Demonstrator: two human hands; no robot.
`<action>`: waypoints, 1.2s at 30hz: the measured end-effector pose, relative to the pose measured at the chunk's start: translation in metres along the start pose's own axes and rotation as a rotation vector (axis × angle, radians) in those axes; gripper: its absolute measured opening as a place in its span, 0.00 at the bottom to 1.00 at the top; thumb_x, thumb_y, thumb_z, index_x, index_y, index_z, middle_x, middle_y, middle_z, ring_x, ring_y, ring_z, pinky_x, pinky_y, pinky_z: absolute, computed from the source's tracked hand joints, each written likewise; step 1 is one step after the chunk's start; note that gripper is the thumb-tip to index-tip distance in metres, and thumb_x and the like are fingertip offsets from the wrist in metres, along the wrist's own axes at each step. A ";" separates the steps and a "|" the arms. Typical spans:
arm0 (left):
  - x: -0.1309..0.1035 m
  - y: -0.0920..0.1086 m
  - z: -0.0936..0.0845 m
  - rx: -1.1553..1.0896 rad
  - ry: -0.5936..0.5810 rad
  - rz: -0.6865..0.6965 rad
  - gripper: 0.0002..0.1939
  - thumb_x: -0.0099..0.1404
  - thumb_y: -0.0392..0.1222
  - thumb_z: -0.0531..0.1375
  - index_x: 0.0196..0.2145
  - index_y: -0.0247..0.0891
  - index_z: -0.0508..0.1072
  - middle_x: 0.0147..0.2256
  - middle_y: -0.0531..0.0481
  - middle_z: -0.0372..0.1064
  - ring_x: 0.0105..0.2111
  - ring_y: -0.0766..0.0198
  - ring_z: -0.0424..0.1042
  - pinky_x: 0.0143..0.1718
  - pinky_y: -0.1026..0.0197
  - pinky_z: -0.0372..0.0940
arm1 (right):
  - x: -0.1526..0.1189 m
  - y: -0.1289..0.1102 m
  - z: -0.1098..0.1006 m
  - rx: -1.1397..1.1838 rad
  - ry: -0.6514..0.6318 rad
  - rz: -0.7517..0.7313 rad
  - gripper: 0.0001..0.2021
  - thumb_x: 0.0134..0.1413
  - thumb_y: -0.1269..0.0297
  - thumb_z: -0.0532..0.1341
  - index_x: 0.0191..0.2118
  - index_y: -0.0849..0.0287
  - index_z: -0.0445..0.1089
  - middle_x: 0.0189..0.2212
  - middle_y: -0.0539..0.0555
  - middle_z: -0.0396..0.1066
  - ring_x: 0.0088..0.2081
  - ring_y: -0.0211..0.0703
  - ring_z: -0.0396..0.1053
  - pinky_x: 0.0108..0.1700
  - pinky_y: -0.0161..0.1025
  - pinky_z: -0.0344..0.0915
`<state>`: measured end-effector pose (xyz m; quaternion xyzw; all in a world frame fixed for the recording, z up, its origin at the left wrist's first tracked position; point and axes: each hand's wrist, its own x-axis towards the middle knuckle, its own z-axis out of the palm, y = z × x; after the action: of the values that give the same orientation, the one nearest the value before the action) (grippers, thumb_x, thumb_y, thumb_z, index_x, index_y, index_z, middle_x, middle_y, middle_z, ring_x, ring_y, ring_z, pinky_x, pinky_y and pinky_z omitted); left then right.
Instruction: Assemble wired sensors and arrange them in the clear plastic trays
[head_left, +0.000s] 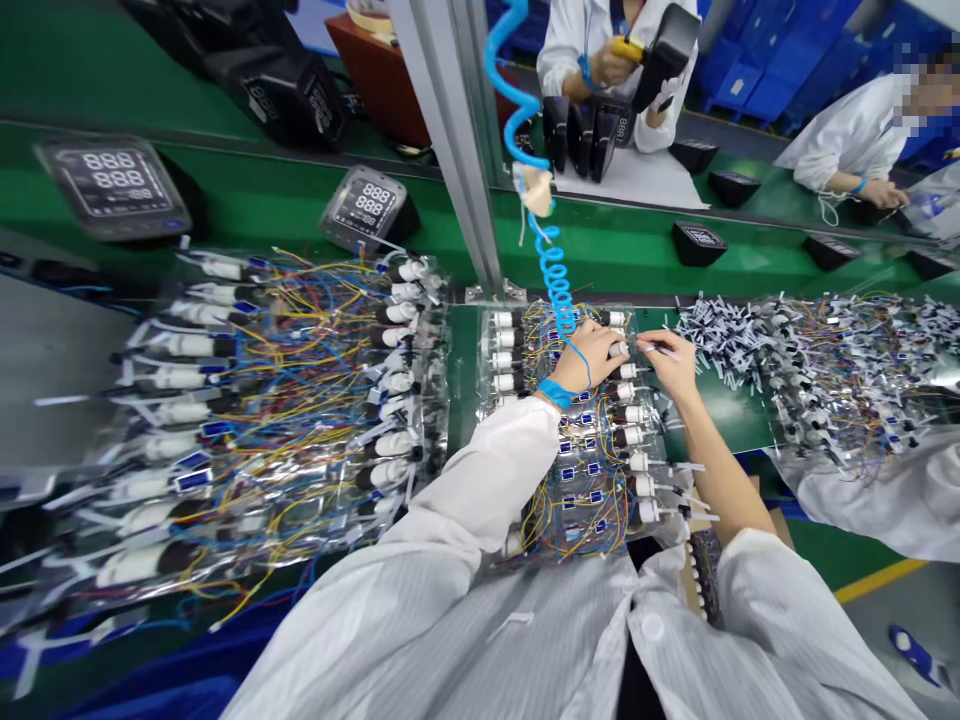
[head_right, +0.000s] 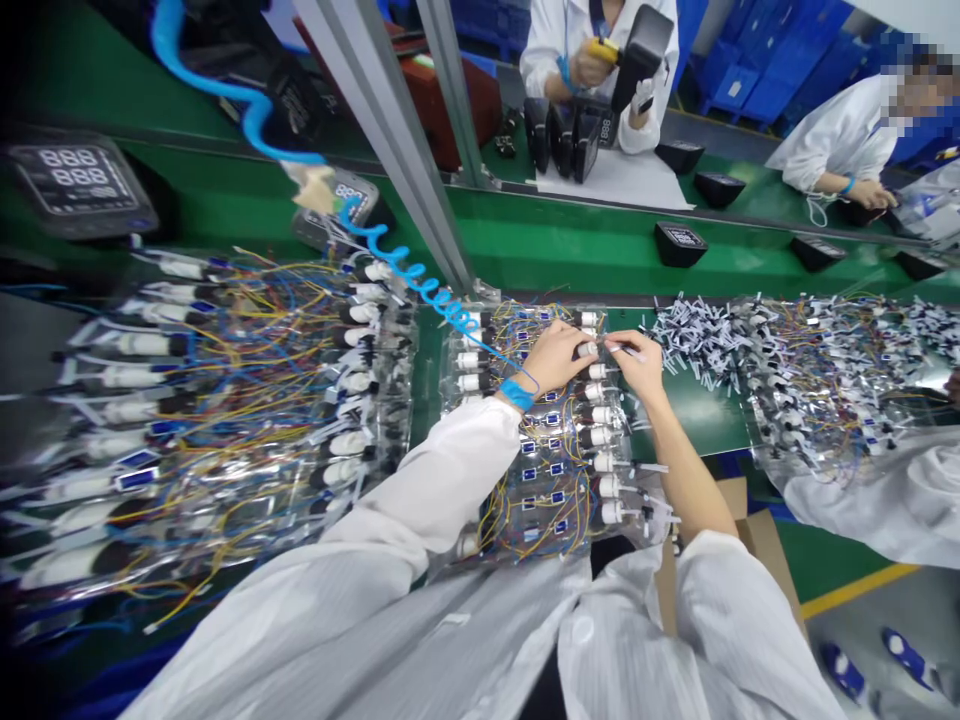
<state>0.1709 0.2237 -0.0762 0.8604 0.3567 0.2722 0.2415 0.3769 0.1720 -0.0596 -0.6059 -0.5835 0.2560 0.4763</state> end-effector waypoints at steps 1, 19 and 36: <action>0.000 0.000 0.000 0.001 -0.004 0.002 0.16 0.72 0.50 0.65 0.52 0.39 0.79 0.48 0.42 0.80 0.53 0.45 0.67 0.57 0.44 0.64 | 0.000 -0.001 -0.001 -0.007 0.012 -0.042 0.06 0.57 0.57 0.70 0.36 0.52 0.82 0.41 0.54 0.82 0.46 0.49 0.79 0.56 0.50 0.75; 0.004 -0.004 0.004 -0.007 0.025 0.008 0.16 0.72 0.51 0.65 0.52 0.40 0.81 0.48 0.44 0.81 0.51 0.45 0.68 0.56 0.45 0.64 | 0.000 0.019 0.016 0.173 -0.026 0.121 0.14 0.50 0.54 0.74 0.34 0.55 0.73 0.35 0.52 0.81 0.40 0.45 0.78 0.50 0.43 0.74; 0.005 -0.011 0.009 -0.059 0.044 0.010 0.14 0.69 0.49 0.69 0.49 0.41 0.83 0.43 0.44 0.81 0.50 0.48 0.69 0.54 0.47 0.67 | 0.003 0.011 0.015 0.129 -0.119 0.081 0.14 0.51 0.54 0.73 0.33 0.57 0.74 0.32 0.51 0.79 0.35 0.42 0.72 0.42 0.40 0.68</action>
<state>0.1740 0.2324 -0.0881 0.8486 0.3495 0.3026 0.2573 0.3694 0.1801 -0.0752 -0.5808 -0.5682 0.3477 0.4680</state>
